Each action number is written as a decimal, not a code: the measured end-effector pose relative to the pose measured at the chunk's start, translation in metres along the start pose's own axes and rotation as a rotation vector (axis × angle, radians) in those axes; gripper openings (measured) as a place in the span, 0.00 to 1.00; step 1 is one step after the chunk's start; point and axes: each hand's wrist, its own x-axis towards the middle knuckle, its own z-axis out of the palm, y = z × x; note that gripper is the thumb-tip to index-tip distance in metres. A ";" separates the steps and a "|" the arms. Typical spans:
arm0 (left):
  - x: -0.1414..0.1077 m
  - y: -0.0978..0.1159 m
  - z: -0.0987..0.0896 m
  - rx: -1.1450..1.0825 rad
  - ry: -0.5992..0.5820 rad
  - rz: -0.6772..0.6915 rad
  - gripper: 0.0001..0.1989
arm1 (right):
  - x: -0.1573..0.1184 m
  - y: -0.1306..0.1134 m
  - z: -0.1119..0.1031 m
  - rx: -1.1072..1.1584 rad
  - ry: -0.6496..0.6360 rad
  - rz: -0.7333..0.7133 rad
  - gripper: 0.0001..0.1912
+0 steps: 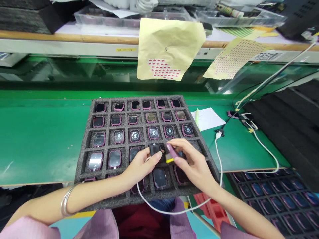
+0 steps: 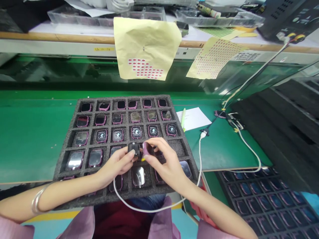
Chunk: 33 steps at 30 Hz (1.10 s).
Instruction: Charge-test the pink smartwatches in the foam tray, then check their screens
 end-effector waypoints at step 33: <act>-0.005 0.006 -0.007 0.120 0.035 0.228 0.11 | -0.015 0.004 0.012 0.784 -0.130 0.374 0.19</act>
